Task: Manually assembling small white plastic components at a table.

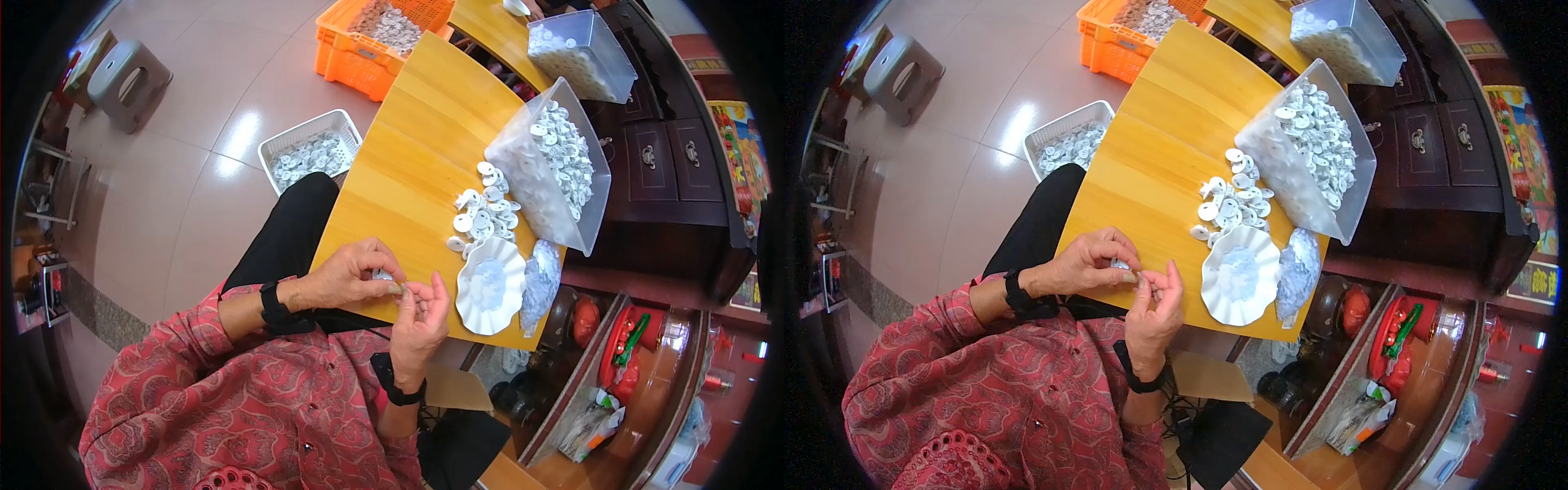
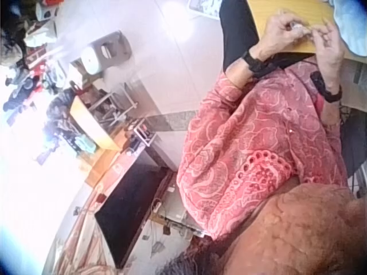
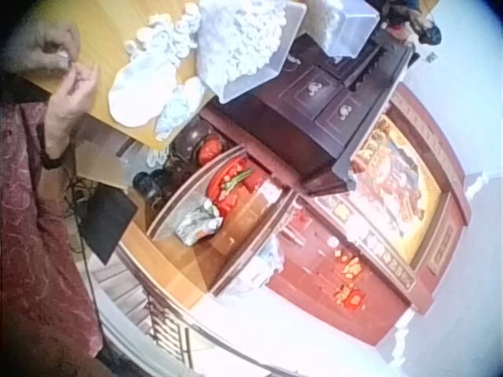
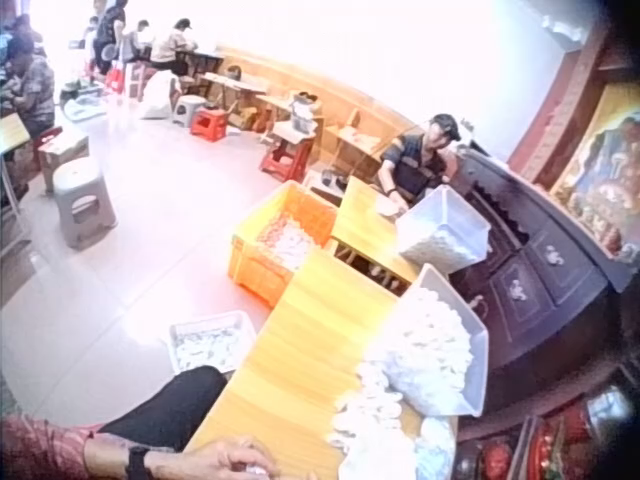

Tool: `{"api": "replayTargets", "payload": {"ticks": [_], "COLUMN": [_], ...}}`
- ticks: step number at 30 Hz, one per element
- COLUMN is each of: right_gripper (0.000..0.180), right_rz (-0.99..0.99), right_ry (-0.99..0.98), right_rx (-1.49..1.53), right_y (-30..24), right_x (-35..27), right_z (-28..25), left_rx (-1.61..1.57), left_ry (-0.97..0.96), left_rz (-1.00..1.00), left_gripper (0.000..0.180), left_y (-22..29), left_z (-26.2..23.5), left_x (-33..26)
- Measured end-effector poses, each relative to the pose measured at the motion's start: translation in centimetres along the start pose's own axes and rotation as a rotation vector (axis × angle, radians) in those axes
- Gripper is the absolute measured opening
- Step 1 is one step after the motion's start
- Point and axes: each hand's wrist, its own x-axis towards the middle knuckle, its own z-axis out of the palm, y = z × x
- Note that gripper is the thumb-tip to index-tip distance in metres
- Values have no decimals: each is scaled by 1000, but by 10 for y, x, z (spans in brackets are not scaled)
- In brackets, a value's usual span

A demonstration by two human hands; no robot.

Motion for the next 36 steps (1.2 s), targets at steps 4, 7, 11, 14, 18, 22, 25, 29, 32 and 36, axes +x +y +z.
{"api": "replayTargets", "payload": {"ticks": [4,7,11,14,18,22,25,29,32,36], "right_gripper": [45,44,43,33,19,10,8,6,5,4], "right_rz": [-13,10,84,147,43,67,64,21,-46,-59], "right_ry": [-11,-22,8,53,12,21,28,123,136,130], "right_rx": [13,57,226,268,145,215,191,193,130,90], "right_y": [-1,-4,-4,-1,2,-4,-4,-12,-11,-14], "right_x": [0,-2,-5,-7,-6,-3,-3,-1,-2,-3], "right_z": [1,2,6,5,3,9,9,9,6,6], "left_rx": [31,49,82,-328,-384,-461,-584,-989,-1072,-1142], "left_ry": [30,49,66,52,58,34,9,32,31,15], "left_rz": [15,11,63,-197,-201,-248,-274,-421,-457,-494], "left_gripper": [14,13,12,13,14,15,15,23,27,27], "left_y": [0,4,-1,8,5,3,-1,12,12,13], "left_z": [3,2,2,5,5,6,5,4,-1,-3], "left_x": [0,-1,-1,-2,-1,-2,-3,2,1,1]}}
